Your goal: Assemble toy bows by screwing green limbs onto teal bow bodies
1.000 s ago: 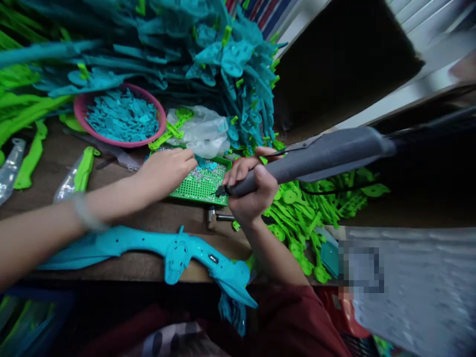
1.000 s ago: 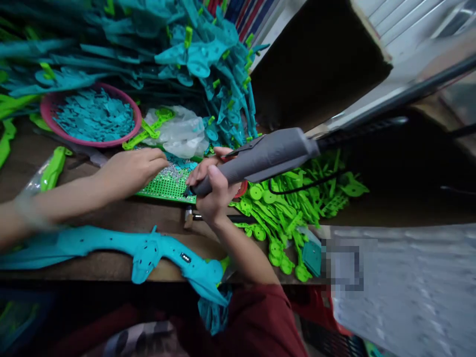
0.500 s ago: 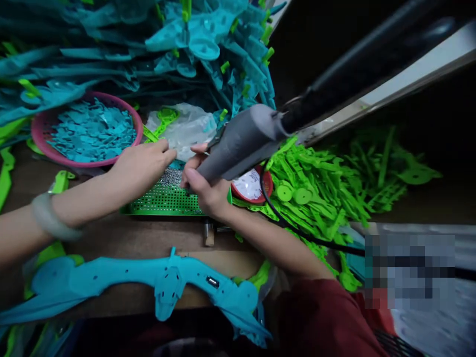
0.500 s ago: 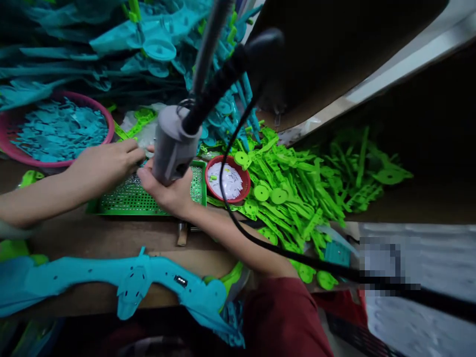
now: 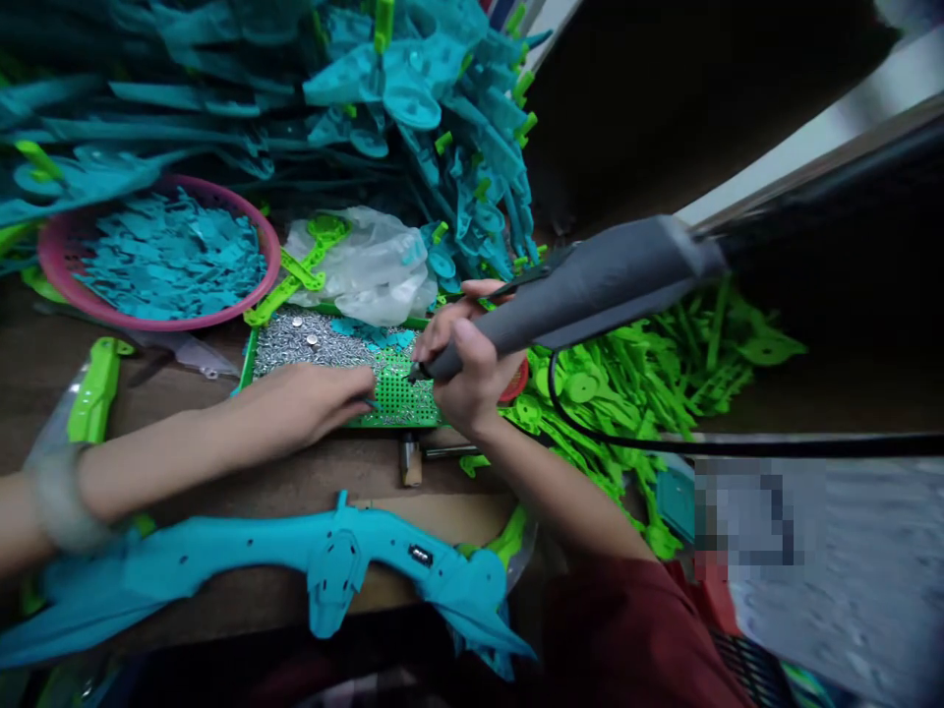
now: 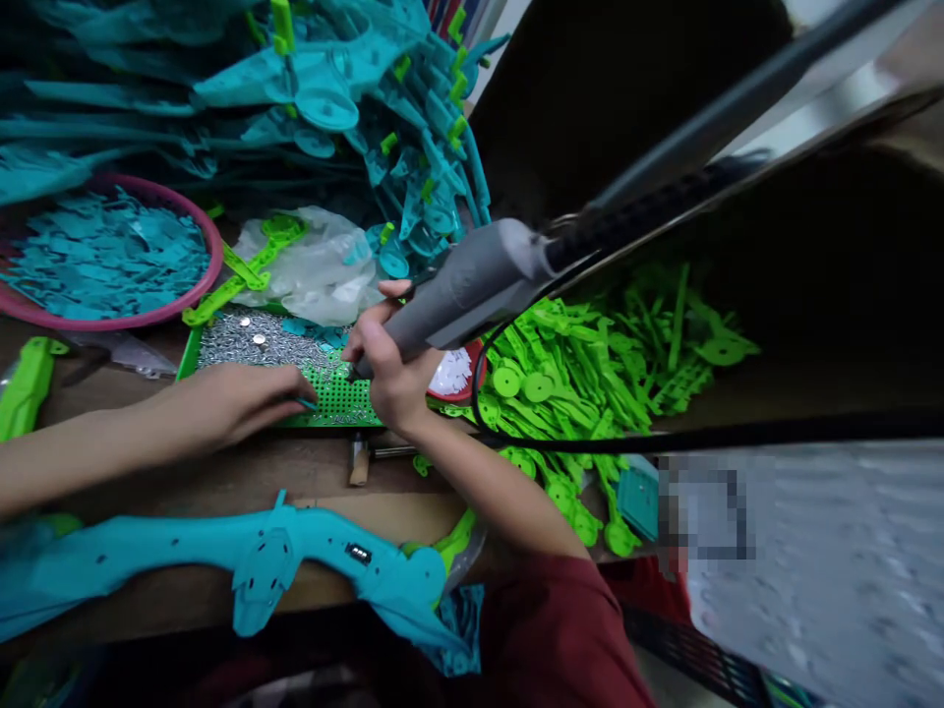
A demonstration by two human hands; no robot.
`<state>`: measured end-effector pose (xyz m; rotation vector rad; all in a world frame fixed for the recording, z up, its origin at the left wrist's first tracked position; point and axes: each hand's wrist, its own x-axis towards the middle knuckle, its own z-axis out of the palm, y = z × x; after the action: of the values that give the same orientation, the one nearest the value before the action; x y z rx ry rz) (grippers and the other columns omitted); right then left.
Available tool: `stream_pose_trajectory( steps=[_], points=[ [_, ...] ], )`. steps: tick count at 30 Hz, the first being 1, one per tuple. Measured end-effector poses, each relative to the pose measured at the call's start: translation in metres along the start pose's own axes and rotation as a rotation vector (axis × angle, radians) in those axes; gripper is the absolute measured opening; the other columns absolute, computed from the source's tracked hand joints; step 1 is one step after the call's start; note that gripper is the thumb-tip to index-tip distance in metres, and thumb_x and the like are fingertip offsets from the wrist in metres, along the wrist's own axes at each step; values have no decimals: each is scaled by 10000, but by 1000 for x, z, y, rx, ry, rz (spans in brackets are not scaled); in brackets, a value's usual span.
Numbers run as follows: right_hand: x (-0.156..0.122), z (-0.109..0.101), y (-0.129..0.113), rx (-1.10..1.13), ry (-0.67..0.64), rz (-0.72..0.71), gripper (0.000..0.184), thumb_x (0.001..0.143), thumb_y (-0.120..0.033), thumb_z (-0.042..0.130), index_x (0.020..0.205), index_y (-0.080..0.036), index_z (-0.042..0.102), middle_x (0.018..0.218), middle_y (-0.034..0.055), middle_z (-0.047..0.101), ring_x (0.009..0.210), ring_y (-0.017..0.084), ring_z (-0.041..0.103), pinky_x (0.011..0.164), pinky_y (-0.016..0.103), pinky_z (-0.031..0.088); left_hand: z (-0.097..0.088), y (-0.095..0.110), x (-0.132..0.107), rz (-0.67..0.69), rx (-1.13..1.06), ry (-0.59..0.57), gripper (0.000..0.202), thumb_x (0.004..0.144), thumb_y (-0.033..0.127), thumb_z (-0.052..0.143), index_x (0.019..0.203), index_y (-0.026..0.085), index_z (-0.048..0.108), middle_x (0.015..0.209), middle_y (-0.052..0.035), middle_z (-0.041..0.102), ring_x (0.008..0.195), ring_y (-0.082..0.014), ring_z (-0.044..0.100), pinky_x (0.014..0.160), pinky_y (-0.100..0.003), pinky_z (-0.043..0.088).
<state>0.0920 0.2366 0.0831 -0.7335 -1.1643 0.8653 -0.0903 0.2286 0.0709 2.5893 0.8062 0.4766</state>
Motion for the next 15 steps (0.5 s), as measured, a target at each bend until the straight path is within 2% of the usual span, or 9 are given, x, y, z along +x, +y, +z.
stream_pose_trajectory(
  steps=[2, 4, 6, 8, 10, 13, 15],
  points=[
    [-7, -1, 9, -7, -31, 57, 365, 788, -395, 644, 1076, -254, 469, 571, -101, 486, 419, 97, 502, 439, 260, 452, -9, 6, -13, -77, -44, 211, 181, 999, 272, 432, 933, 193, 581, 816, -5, 665, 711, -147, 644, 602, -257, 508],
    [-13, -1, 19, 6, -77, 78, 387, 784, -406, 652, 1078, -247, 457, 567, -108, 502, 416, 96, 511, 443, 259, 450, -7, 20, -31, -67, -25, 342, 149, 994, 233, 451, 934, 201, 583, 902, -13, 682, 811, -137, 665, 690, -251, 547],
    [-18, -2, 28, 21, -108, 73, 386, 784, -404, 658, 1065, -244, 448, 563, -112, 521, 419, 94, 517, 454, 258, 447, 4, 40, -50, 24, 15, 321, 160, 985, 170, 443, 1015, 198, 597, 1026, -25, 699, 916, -117, 676, 775, -215, 561],
    [-20, -2, 34, 21, -123, 78, 387, 783, -415, 661, 1057, -241, 451, 560, -114, 527, 423, 92, 517, 469, 261, 450, 20, 63, -65, 125, 47, 242, 308, 980, 108, 354, 1183, 168, 577, 1173, -51, 684, 1025, -102, 662, 821, -173, 549],
    [-20, -2, 36, 8, -128, 95, 389, 783, -446, 658, 1049, -238, 466, 561, -114, 519, 425, 89, 511, 473, 264, 448, 33, 85, -73, 100, 63, 195, 450, 952, 32, 253, 1283, 149, 535, 1249, -53, 660, 1096, -97, 635, 870, -165, 527],
    [-20, -3, 37, -18, -145, 109, 363, 792, -472, 646, 1020, -234, 496, 565, -106, 508, 447, 87, 510, 484, 263, 450, 43, 105, -71, 88, 2, 227, 462, 970, 29, 198, 1232, 145, 561, 1189, -42, 682, 1084, -106, 629, 913, -181, 505],
    [-21, -5, 39, -31, -159, 96, 336, 805, -468, 636, 1005, -231, 509, 578, -96, 515, 477, 91, 522, 506, 267, 462, 47, 110, -64, 129, -70, 244, 401, 999, 77, 229, 1164, 148, 587, 1085, -44, 705, 1008, -119, 647, 875, -197, 521]
  ],
)
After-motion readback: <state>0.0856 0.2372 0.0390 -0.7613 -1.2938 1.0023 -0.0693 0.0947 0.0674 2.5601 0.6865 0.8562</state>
